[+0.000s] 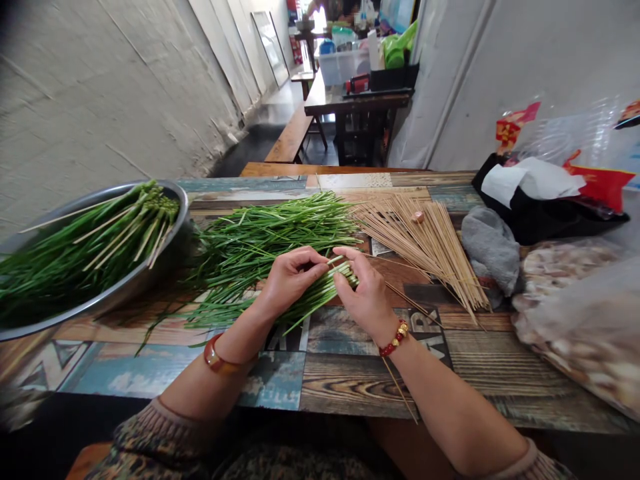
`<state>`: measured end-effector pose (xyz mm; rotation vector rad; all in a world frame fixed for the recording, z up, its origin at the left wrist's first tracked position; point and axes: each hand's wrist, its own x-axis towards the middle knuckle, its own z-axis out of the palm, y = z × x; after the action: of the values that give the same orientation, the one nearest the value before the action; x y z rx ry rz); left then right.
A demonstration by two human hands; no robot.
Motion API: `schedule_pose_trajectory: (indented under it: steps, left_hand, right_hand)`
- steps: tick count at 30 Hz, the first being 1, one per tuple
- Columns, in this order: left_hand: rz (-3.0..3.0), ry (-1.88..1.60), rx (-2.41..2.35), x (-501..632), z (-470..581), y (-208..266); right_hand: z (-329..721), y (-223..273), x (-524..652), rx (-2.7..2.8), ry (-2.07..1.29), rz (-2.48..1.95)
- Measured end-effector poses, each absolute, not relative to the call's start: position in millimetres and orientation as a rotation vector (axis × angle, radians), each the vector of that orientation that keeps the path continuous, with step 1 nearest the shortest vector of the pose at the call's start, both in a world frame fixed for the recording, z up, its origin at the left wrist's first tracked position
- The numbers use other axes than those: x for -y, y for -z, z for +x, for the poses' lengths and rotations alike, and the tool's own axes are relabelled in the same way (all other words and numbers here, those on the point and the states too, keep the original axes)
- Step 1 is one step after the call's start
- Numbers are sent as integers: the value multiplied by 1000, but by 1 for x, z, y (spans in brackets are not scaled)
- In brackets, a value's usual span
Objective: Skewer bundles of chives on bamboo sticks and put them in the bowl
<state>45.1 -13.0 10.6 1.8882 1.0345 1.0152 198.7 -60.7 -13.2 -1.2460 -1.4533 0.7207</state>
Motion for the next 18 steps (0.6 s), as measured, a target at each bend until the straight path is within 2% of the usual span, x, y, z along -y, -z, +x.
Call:
schedule_pose_trajectory:
  steps: [13,18]
  left_hand:
    - [1834,-906,-967,16,46,-13]
    - [1741,-787,-925,13,42,-18]
  right_hand:
    - [198,12,60,1491,-535,-1369]
    - [203,9,59,1531,-672,-1303]
